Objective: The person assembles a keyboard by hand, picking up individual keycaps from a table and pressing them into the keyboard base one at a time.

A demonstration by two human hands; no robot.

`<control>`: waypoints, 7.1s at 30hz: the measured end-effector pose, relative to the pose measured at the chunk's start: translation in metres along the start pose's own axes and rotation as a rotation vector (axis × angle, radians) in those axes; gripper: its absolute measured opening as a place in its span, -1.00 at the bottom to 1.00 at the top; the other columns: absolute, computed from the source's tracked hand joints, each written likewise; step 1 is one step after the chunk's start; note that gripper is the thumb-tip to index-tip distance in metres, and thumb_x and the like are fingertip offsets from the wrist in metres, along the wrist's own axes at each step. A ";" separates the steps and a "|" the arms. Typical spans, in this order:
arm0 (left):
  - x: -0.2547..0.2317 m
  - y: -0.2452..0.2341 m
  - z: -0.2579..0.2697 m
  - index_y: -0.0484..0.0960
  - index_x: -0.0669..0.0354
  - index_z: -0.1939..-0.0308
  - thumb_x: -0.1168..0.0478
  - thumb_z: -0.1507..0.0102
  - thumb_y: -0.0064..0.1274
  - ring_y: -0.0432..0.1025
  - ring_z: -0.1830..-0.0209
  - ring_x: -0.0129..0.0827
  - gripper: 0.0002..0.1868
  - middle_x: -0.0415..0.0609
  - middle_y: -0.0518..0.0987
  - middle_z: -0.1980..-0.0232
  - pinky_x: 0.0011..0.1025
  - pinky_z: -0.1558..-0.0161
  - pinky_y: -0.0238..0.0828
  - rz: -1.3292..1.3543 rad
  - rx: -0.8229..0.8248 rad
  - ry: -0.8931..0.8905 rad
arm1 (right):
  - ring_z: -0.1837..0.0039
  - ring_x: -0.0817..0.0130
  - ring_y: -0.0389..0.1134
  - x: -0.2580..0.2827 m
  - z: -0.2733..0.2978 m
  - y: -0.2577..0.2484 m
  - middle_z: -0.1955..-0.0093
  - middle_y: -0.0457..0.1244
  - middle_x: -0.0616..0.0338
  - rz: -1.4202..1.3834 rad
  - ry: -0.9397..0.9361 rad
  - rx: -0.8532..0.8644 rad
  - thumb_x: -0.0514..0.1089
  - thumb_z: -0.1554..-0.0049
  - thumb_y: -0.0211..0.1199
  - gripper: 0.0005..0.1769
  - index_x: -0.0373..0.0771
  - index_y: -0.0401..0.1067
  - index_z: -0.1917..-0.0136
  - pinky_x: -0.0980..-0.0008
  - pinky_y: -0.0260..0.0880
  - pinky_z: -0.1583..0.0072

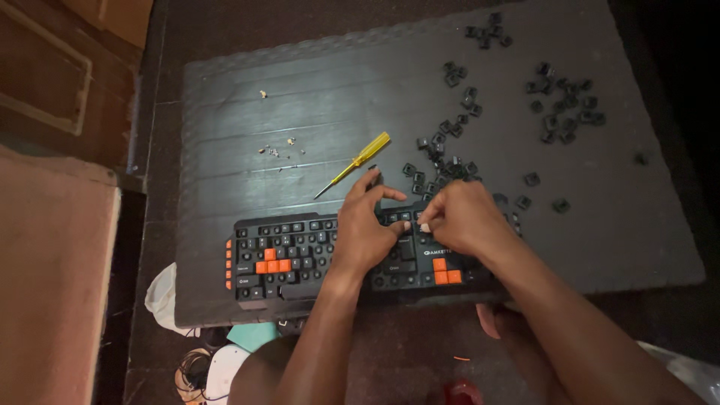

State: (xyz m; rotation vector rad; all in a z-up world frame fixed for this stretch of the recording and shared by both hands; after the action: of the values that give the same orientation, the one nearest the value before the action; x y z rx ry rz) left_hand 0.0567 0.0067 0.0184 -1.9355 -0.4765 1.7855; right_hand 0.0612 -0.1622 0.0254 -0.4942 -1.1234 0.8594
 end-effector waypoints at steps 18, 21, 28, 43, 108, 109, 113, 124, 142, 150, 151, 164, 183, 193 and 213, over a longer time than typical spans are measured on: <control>-0.011 0.009 0.007 0.70 0.08 0.24 0.28 -0.02 0.36 0.51 -0.02 -0.15 -0.76 -0.10 0.64 0.11 -0.19 -0.08 0.23 -0.123 -0.056 0.073 | 0.15 0.34 0.53 -0.018 -0.010 -0.014 0.19 0.49 0.11 -0.075 0.123 -0.038 -0.18 0.02 0.46 -0.86 -0.04 0.72 0.14 0.33 0.49 0.01; -0.011 0.014 0.007 0.71 0.06 0.21 0.29 -0.05 0.32 0.54 -0.02 -0.23 -0.77 -0.15 0.66 0.13 -0.20 -0.11 0.23 -0.120 -0.067 0.042 | 0.15 0.32 0.53 -0.019 -0.012 -0.014 0.20 0.49 0.09 -0.069 0.118 -0.046 -0.18 0.04 0.46 -0.85 -0.03 0.72 0.14 0.33 0.48 0.01; -0.019 0.023 0.010 0.73 0.06 0.24 0.25 -0.06 0.33 0.48 -0.08 -0.23 -0.80 -0.12 0.65 0.11 -0.15 -0.21 0.07 -0.147 -0.107 0.033 | 0.18 0.33 0.52 -0.026 -0.017 -0.013 0.23 0.48 0.11 -0.057 0.025 -0.061 -0.17 0.09 0.48 -0.83 -0.04 0.71 0.16 0.34 0.49 0.02; -0.010 0.034 0.005 0.77 -0.05 0.36 0.17 -0.04 0.35 0.49 -0.03 -0.22 -0.89 -0.13 0.65 0.14 -0.09 -0.23 0.03 -0.184 -0.102 -0.062 | 0.17 0.25 0.51 -0.021 -0.015 -0.013 0.27 0.46 0.15 0.020 0.073 -0.101 -0.15 0.07 0.45 -0.91 0.00 0.69 0.23 0.24 0.50 0.00; -0.041 0.016 0.006 0.67 0.24 0.31 0.48 -0.07 0.23 0.55 0.31 -0.27 -0.85 -0.03 0.60 0.29 -0.40 0.22 0.48 0.140 -0.268 0.131 | -0.43 -0.17 0.19 -0.156 -0.055 -0.079 -0.43 0.24 -0.13 0.206 -0.066 -0.722 -0.28 0.12 0.48 -0.25 -0.33 0.44 -0.36 -0.11 0.17 -0.35; -0.037 0.018 0.005 0.68 0.24 0.32 0.47 -0.08 0.23 0.55 0.32 -0.30 -0.87 -0.04 0.61 0.30 -0.41 0.24 0.48 0.172 -0.241 0.071 | -0.38 -0.08 0.28 -0.153 -0.054 -0.077 -0.36 0.32 -0.04 0.196 -0.084 -0.759 -0.27 0.05 0.43 -0.43 -0.27 0.53 -0.27 0.06 0.24 -0.38; -0.026 0.017 0.003 0.70 0.24 0.32 0.46 -0.09 0.23 0.52 0.41 -0.35 -0.89 -0.05 0.60 0.33 -0.43 0.29 0.45 0.239 -0.191 -0.014 | -0.24 -0.03 0.37 -0.134 -0.046 -0.072 -0.17 0.41 0.00 0.161 -0.144 -0.739 -0.17 -0.03 0.45 -0.67 -0.19 0.63 -0.09 0.11 0.32 -0.35; -0.027 0.003 0.011 0.69 0.26 0.33 0.46 -0.11 0.22 0.49 0.42 -0.40 -0.91 -0.07 0.60 0.33 -0.44 0.30 0.44 0.230 -0.194 -0.050 | -0.05 0.08 0.41 -0.065 -0.032 -0.054 0.15 0.45 0.13 0.218 -0.022 -0.763 -0.08 0.04 0.52 -0.85 -0.13 0.67 0.19 0.09 0.37 -0.15; -0.010 0.002 0.004 0.69 0.22 0.05 0.39 -0.18 0.21 0.54 0.32 -0.48 -0.75 -0.08 0.68 0.29 -0.51 0.23 0.47 0.366 -0.249 -0.138 | 0.11 0.40 0.44 -0.032 -0.066 -0.006 0.11 0.43 0.11 -0.944 -0.138 -0.024 -0.25 -0.09 0.33 -0.65 -0.30 0.57 -0.16 0.40 0.46 0.07; 0.004 0.006 -0.001 0.68 0.28 0.03 0.37 -0.21 0.19 0.58 0.31 -0.50 -0.76 -0.06 0.72 0.27 -0.52 0.20 0.51 0.435 -0.301 -0.155 | 0.11 0.34 0.46 -0.017 -0.073 0.022 0.09 0.44 0.00 -1.097 -0.129 0.256 -0.22 -0.15 0.30 -0.66 -0.51 0.55 -0.13 0.37 0.53 -0.01; 0.007 0.006 -0.001 0.69 0.29 0.04 0.35 -0.22 0.19 0.58 0.30 -0.50 -0.77 -0.05 0.72 0.26 -0.51 0.20 0.50 0.456 -0.308 -0.170 | 0.12 0.35 0.43 -0.015 -0.073 0.024 0.09 0.43 -0.02 -1.116 -0.151 0.294 -0.20 -0.18 0.31 -0.65 -0.54 0.56 -0.14 0.36 0.52 -0.01; 0.013 0.003 0.001 0.69 0.29 0.07 0.35 -0.19 0.21 0.53 0.33 -0.55 -0.77 -0.11 0.71 0.28 -0.52 0.20 0.49 0.413 -0.308 -0.202 | 0.09 0.35 0.50 -0.006 -0.061 0.017 0.06 0.46 -0.02 -1.026 -0.143 0.343 -0.23 -0.07 0.31 -0.59 -0.40 0.53 -0.19 0.34 0.60 -0.08; 0.055 -0.056 0.031 0.69 0.22 0.08 0.26 -0.20 0.24 0.45 0.42 -0.57 -0.78 -0.18 0.62 0.31 -0.52 0.42 0.38 0.563 -0.304 -0.428 | -0.02 0.38 0.50 0.059 -0.053 0.077 -0.03 0.44 0.03 -1.044 -0.284 0.260 -0.29 -0.09 0.30 -0.67 -0.42 0.55 -0.14 0.38 0.54 -0.13; 0.128 -0.186 0.079 0.80 0.20 0.21 0.27 -0.14 0.24 0.52 0.47 -0.50 -0.83 -0.13 0.70 0.39 -0.48 0.38 0.45 0.239 -0.495 -0.491 | 0.24 0.49 0.37 0.138 -0.030 0.139 0.21 0.46 0.14 -0.647 -0.279 0.103 -0.17 -0.09 0.42 -0.81 -0.24 0.64 0.00 0.48 0.36 0.17; 0.158 -0.199 0.095 0.75 0.21 0.37 0.27 0.01 0.38 0.58 0.52 -0.43 -0.83 -0.04 0.71 0.43 -0.45 0.42 0.50 0.127 -0.430 -0.579 | -0.13 0.17 0.26 0.196 0.001 0.173 0.09 0.34 0.24 -0.079 -0.579 -0.323 -0.06 0.06 0.50 -0.89 -0.08 0.69 0.25 0.11 0.15 -0.17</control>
State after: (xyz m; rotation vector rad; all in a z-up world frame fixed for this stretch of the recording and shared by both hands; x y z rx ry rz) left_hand -0.0117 0.2678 -0.0091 -1.6973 -1.0197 2.4952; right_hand 0.0347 0.0972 0.0118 -0.4724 -1.8200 0.7735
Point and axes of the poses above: each hand's wrist, its own z-axis away from the middle knuckle, its own y-axis out of the palm, x = y × z, the point moved 5 cm from there along -z, towards the middle knuckle
